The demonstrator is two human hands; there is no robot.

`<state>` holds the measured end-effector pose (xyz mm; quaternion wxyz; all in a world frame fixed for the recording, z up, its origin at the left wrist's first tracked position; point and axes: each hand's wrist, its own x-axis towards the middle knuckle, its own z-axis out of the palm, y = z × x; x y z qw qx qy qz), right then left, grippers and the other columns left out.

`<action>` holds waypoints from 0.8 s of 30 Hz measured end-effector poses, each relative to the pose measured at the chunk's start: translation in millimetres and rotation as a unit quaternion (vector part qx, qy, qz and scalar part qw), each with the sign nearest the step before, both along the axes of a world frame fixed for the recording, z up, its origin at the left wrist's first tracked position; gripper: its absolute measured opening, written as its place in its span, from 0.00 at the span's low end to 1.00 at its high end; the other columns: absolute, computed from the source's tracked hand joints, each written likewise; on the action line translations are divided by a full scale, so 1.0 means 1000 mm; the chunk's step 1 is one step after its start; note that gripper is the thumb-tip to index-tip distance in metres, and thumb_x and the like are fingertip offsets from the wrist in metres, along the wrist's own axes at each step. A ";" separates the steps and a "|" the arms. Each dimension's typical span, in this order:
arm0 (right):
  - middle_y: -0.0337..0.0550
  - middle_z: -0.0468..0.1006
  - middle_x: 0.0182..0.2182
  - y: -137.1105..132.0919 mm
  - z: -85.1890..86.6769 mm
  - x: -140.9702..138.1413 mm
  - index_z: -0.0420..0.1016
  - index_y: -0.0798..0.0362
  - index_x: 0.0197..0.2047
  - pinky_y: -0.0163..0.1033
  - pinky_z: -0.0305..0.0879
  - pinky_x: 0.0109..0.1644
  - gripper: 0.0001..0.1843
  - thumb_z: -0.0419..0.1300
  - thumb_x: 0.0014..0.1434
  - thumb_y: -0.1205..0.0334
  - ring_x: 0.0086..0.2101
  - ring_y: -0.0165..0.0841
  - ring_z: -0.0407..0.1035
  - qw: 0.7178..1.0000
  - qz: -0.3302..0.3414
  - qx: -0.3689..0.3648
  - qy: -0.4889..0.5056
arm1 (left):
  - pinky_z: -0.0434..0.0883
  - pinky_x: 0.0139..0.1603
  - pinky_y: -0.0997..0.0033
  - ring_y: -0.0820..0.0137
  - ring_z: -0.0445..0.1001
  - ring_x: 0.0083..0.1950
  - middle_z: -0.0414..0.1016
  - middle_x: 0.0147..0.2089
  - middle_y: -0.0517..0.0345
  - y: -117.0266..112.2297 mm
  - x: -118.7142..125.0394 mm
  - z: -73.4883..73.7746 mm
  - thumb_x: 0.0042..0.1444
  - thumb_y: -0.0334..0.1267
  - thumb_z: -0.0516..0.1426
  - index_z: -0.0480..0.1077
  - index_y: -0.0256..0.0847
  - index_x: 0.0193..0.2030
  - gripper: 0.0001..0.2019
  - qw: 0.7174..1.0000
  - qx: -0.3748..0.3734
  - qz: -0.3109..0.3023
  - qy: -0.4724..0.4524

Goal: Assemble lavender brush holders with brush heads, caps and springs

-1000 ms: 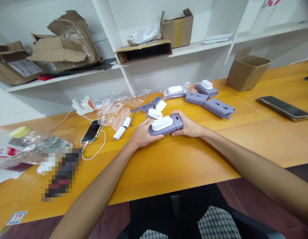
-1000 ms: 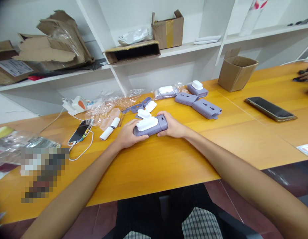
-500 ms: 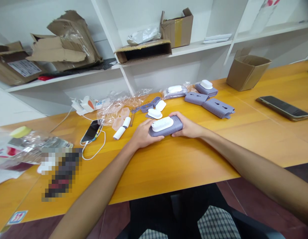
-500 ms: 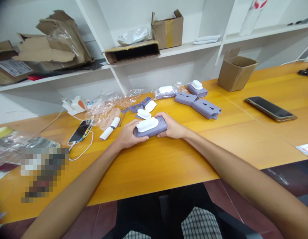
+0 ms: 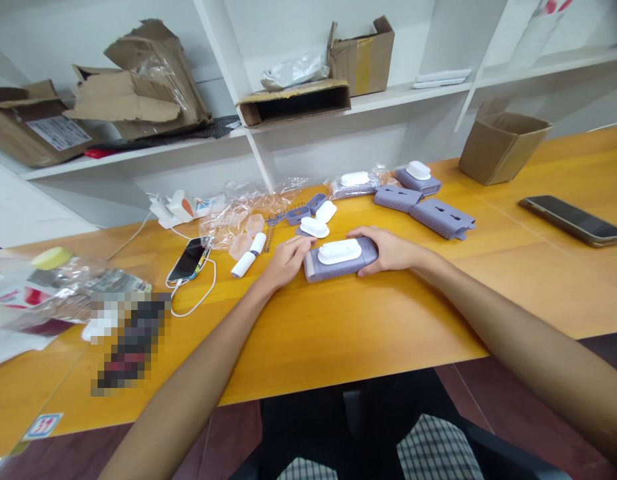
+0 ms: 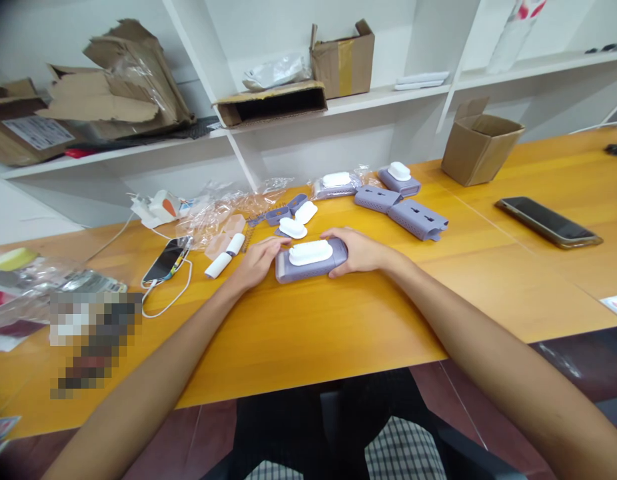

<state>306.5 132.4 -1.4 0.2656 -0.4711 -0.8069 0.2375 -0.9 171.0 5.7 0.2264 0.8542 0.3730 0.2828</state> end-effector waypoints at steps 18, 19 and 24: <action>0.49 0.83 0.58 0.000 -0.002 -0.003 0.80 0.47 0.62 0.57 0.72 0.63 0.32 0.64 0.65 0.35 0.56 0.50 0.77 0.998 0.034 0.007 0.051 | 0.57 0.80 0.41 0.49 0.59 0.81 0.60 0.80 0.37 0.023 -0.021 -0.019 0.74 0.47 0.46 0.66 0.35 0.73 0.28 0.964 0.054 0.101 0.242; 0.48 0.84 0.56 0.002 -0.002 -0.001 0.81 0.47 0.60 0.57 0.73 0.62 0.29 0.56 0.71 0.36 0.55 0.49 0.78 0.998 0.009 0.009 0.058 | 0.56 0.81 0.40 0.49 0.58 0.82 0.58 0.81 0.37 0.022 -0.022 -0.019 0.74 0.48 0.46 0.65 0.35 0.75 0.29 0.964 0.048 0.098 0.244; 0.53 0.82 0.61 0.017 -0.014 0.011 0.79 0.52 0.64 0.58 0.65 0.72 0.31 0.43 0.77 0.46 0.63 0.51 0.74 0.988 -0.126 0.070 -0.060 | 0.48 0.83 0.38 0.48 0.45 0.86 0.47 0.84 0.38 0.019 -0.022 -0.017 0.75 0.55 0.44 0.56 0.35 0.80 0.35 0.959 0.012 0.074 0.273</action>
